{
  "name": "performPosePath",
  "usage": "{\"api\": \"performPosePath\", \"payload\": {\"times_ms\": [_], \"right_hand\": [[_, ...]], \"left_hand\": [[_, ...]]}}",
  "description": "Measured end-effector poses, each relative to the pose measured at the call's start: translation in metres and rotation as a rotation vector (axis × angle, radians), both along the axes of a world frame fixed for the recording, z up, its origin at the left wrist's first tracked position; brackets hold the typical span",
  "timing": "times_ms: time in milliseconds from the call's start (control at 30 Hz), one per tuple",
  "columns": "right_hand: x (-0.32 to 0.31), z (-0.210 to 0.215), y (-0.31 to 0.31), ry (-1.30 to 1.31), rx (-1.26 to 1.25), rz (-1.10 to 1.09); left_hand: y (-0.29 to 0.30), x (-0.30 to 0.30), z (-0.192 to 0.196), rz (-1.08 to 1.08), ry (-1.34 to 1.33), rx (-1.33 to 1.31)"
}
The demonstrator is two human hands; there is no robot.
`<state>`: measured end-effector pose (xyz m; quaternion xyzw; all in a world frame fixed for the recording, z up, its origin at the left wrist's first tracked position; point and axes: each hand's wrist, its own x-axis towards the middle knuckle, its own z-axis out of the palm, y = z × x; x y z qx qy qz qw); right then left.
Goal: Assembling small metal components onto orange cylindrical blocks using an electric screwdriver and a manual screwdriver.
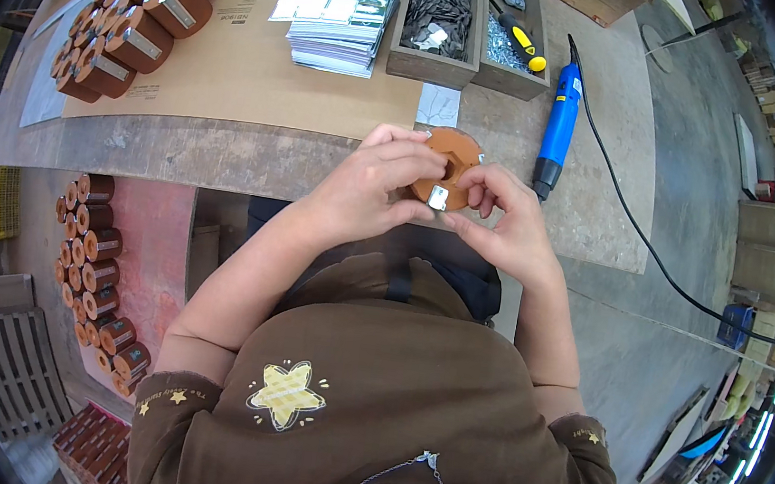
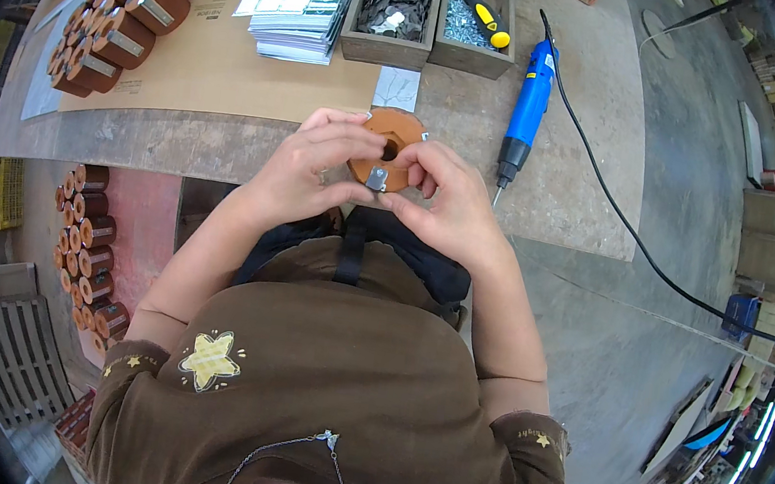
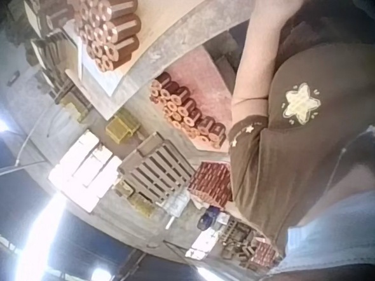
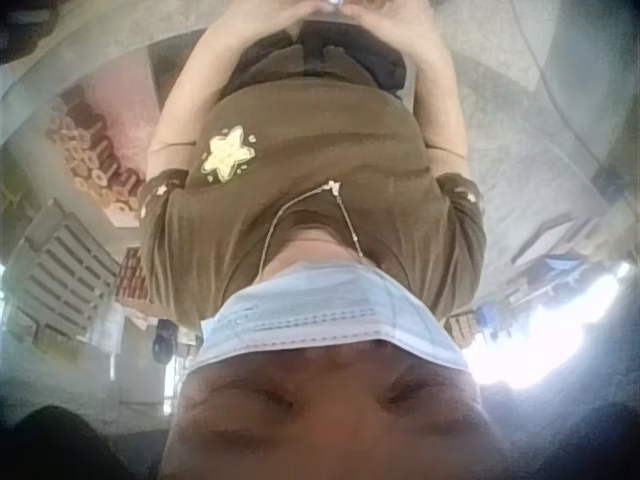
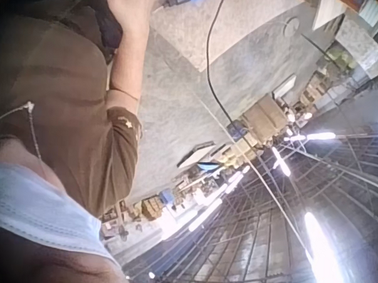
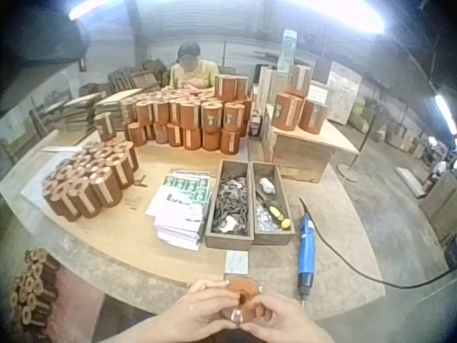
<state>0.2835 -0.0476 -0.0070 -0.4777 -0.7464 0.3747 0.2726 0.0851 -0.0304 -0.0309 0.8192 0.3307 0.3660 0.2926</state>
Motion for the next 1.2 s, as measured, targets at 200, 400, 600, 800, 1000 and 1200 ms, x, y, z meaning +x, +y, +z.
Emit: {"api": "performPosePath", "payload": {"times_ms": [200, 400, 600, 800, 1000, 1200], "right_hand": [[-0.014, -0.009, -0.004, -0.160, 0.301, -0.021], [-0.016, -0.027, -0.006, -0.133, 0.609, -0.016], [-0.014, -0.028, -0.005, -0.091, 0.664, -0.002], [-0.014, -0.032, -0.004, -0.080, 0.707, -0.015], [-0.017, -0.039, -0.010, -0.074, 0.672, -0.099], [-0.009, -0.035, -0.009, 0.018, 0.417, -0.073]], "left_hand": [[0.003, -0.003, -0.008, -0.012, -0.022, -0.031], [0.000, -0.001, -0.011, 0.023, -0.027, 0.010], [0.000, 0.001, -0.011, 0.031, -0.044, 0.007], [-0.002, 0.002, -0.011, 0.054, -0.034, 0.009], [-0.004, 0.004, -0.010, 0.071, -0.020, 0.052], [-0.004, 0.005, -0.011, 0.081, -0.023, 0.051]]}}
